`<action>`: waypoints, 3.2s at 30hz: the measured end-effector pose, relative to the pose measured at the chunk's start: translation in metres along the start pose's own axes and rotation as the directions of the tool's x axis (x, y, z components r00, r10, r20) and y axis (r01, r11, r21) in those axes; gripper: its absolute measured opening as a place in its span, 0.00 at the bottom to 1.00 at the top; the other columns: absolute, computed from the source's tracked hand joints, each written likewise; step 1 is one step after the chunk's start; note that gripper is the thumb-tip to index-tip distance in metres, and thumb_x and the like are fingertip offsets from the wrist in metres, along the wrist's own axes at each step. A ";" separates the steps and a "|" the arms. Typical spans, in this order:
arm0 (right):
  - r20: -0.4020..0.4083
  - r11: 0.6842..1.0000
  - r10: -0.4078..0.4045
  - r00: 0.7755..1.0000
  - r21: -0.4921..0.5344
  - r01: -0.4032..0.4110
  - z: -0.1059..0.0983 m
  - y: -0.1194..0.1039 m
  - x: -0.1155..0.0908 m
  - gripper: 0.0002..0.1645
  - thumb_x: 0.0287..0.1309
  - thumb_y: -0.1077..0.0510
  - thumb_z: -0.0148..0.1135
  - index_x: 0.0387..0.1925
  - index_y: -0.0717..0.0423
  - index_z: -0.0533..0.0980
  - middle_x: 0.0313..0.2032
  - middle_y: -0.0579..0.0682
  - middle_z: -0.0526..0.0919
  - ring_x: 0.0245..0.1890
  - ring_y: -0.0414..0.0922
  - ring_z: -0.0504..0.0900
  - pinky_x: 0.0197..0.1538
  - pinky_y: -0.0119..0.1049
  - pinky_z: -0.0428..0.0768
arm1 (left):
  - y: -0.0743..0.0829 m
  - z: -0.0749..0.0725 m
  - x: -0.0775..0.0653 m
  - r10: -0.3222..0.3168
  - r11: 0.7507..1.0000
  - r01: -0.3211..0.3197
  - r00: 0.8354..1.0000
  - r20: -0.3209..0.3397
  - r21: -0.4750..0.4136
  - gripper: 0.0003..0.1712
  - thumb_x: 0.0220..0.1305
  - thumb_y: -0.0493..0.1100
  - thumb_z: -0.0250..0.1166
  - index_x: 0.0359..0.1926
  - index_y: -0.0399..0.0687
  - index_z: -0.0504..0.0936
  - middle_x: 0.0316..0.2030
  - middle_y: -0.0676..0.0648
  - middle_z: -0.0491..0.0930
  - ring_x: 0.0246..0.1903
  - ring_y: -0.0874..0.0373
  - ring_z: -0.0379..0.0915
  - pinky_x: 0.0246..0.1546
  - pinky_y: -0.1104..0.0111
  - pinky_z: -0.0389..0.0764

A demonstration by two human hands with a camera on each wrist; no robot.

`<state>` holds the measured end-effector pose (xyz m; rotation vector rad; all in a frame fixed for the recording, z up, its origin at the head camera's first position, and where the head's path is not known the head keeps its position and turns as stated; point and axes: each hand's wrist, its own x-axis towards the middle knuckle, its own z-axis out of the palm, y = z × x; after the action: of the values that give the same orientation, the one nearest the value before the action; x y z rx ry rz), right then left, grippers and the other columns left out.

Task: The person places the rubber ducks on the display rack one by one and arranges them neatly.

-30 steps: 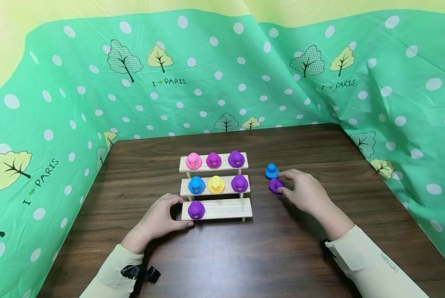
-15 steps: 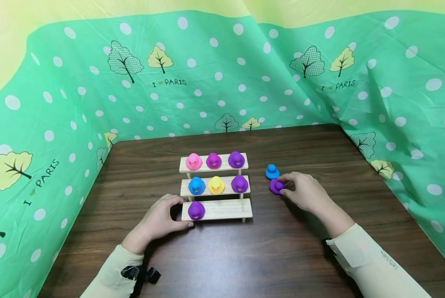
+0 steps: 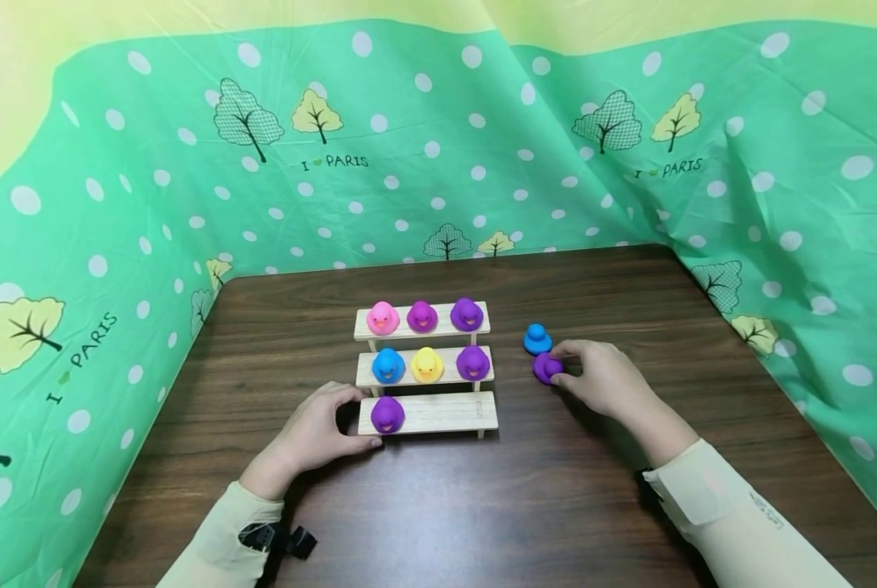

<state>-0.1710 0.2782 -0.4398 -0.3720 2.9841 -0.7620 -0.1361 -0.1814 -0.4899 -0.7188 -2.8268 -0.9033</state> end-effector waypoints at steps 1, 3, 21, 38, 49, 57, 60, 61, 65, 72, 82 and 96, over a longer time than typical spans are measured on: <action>-0.004 1.000 -0.002 1.000 0.004 0.002 0.000 0.000 0.000 0.19 0.61 0.57 0.76 0.52 0.55 0.84 0.48 0.59 0.89 0.52 0.61 0.85 0.52 0.61 0.80 | 0.000 0.000 0.000 0.000 1.000 0.000 1.000 0.001 0.000 0.33 0.40 0.61 0.88 0.45 0.54 0.85 0.41 0.60 0.83 0.46 0.64 0.75 0.49 0.62 0.81; -0.013 1.000 -0.006 1.000 0.007 0.006 0.000 0.000 -0.001 0.18 0.60 0.56 0.76 0.51 0.55 0.84 0.47 0.59 0.89 0.51 0.61 0.86 0.52 0.61 0.80 | 0.000 0.000 0.000 0.000 1.000 0.000 1.000 0.004 0.001 0.33 0.40 0.61 0.88 0.44 0.54 0.85 0.41 0.60 0.83 0.46 0.64 0.75 0.49 0.62 0.81; -0.081 0.995 -0.041 0.996 0.087 0.048 -0.002 -0.025 -0.015 0.15 0.60 0.53 0.77 0.46 0.52 0.83 0.45 0.52 0.88 0.48 0.55 0.88 0.48 0.56 0.84 | -0.001 0.001 0.000 0.021 1.000 -0.021 1.000 -0.006 0.019 0.34 0.40 0.62 0.87 0.45 0.54 0.85 0.43 0.59 0.84 0.47 0.63 0.77 0.51 0.62 0.81; -0.198 0.975 -0.187 0.962 0.081 0.207 0.002 -0.057 -0.036 0.16 0.60 0.57 0.78 0.50 0.50 0.86 0.47 0.46 0.88 0.44 0.48 0.89 0.46 0.50 0.86 | 0.001 -0.001 0.000 0.002 1.000 -0.002 1.000 0.008 0.020 0.35 0.41 0.63 0.87 0.47 0.52 0.86 0.43 0.57 0.84 0.46 0.63 0.76 0.51 0.61 0.81; -0.207 0.960 -0.243 0.948 0.092 0.266 0.008 -0.076 -0.049 0.18 0.57 0.59 0.80 0.49 0.49 0.86 0.46 0.42 0.88 0.42 0.41 0.88 0.45 0.43 0.87 | 0.001 -0.001 0.000 -0.007 1.000 0.007 1.000 0.017 0.018 0.35 0.41 0.63 0.87 0.47 0.52 0.86 0.44 0.57 0.84 0.47 0.63 0.76 0.51 0.61 0.80; -0.221 0.941 -0.306 0.926 0.077 0.329 0.017 -0.089 -0.054 0.19 0.54 0.61 0.81 0.49 0.50 0.87 0.47 0.41 0.88 0.42 0.39 0.87 0.45 0.42 0.87 | 0.001 -0.001 0.000 -0.004 1.000 0.004 1.000 0.013 0.016 0.34 0.41 0.63 0.87 0.47 0.53 0.85 0.43 0.58 0.84 0.47 0.63 0.76 0.52 0.61 0.81; -0.218 0.939 -0.310 0.926 0.082 0.333 0.020 -0.093 -0.055 0.19 0.54 0.60 0.81 0.49 0.51 0.87 0.47 0.41 0.88 0.42 0.39 0.87 0.45 0.42 0.87 | 0.001 -0.001 0.000 -0.006 1.000 0.006 1.000 0.012 0.017 0.34 0.41 0.63 0.87 0.46 0.54 0.86 0.43 0.59 0.84 0.47 0.63 0.76 0.51 0.61 0.81; -0.214 0.940 -0.306 0.928 0.085 0.330 0.021 -0.094 -0.054 0.19 0.54 0.60 0.81 0.49 0.51 0.87 0.47 0.41 0.88 0.42 0.39 0.87 0.45 0.42 0.87 | 0.001 -0.001 0.000 -0.006 1.000 0.006 1.000 0.011 0.017 0.34 0.41 0.63 0.87 0.46 0.54 0.86 0.43 0.59 0.84 0.47 0.63 0.76 0.51 0.61 0.81; -0.193 0.943 -0.295 0.936 0.098 0.317 0.023 -0.099 -0.053 0.18 0.56 0.58 0.81 0.49 0.49 0.87 0.47 0.40 0.87 0.43 0.38 0.87 0.46 0.42 0.87 | 0.001 -0.001 0.000 -0.008 1.000 0.008 1.000 0.011 0.015 0.34 0.41 0.63 0.87 0.46 0.54 0.85 0.44 0.58 0.84 0.47 0.63 0.76 0.52 0.61 0.81; -0.172 0.926 -0.338 0.925 0.114 0.359 0.027 -0.109 -0.050 0.19 0.55 0.57 0.81 0.49 0.48 0.87 0.49 0.38 0.87 0.45 0.36 0.85 0.46 0.39 0.87 | 0.003 -0.002 0.000 -0.012 1.000 0.012 1.000 0.015 0.012 0.34 0.41 0.62 0.87 0.46 0.54 0.85 0.44 0.58 0.84 0.48 0.63 0.76 0.52 0.60 0.81; -0.157 0.913 -0.377 0.913 0.100 0.395 0.032 -0.125 -0.046 0.20 0.55 0.53 0.82 0.49 0.47 0.87 0.47 0.36 0.87 0.46 0.36 0.85 0.45 0.39 0.87 | 0.002 -0.002 0.000 -0.012 1.000 0.012 1.000 0.015 0.014 0.33 0.41 0.61 0.87 0.46 0.54 0.86 0.44 0.58 0.84 0.48 0.62 0.77 0.51 0.60 0.81; -0.130 0.906 -0.409 0.903 0.057 0.419 0.043 -0.145 -0.035 0.19 0.54 0.52 0.82 0.48 0.49 0.87 0.45 0.38 0.88 0.42 0.39 0.87 0.45 0.37 0.86 | 0.002 -0.002 0.000 -0.016 1.000 0.016 1.000 0.021 0.006 0.34 0.42 0.61 0.87 0.47 0.52 0.86 0.45 0.55 0.85 0.49 0.61 0.77 0.52 0.60 0.81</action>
<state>-0.1009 0.1430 -0.4096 -1.0161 2.9971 -0.9644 -0.1357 -0.1810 -0.4869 -0.7102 -2.8565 -0.8946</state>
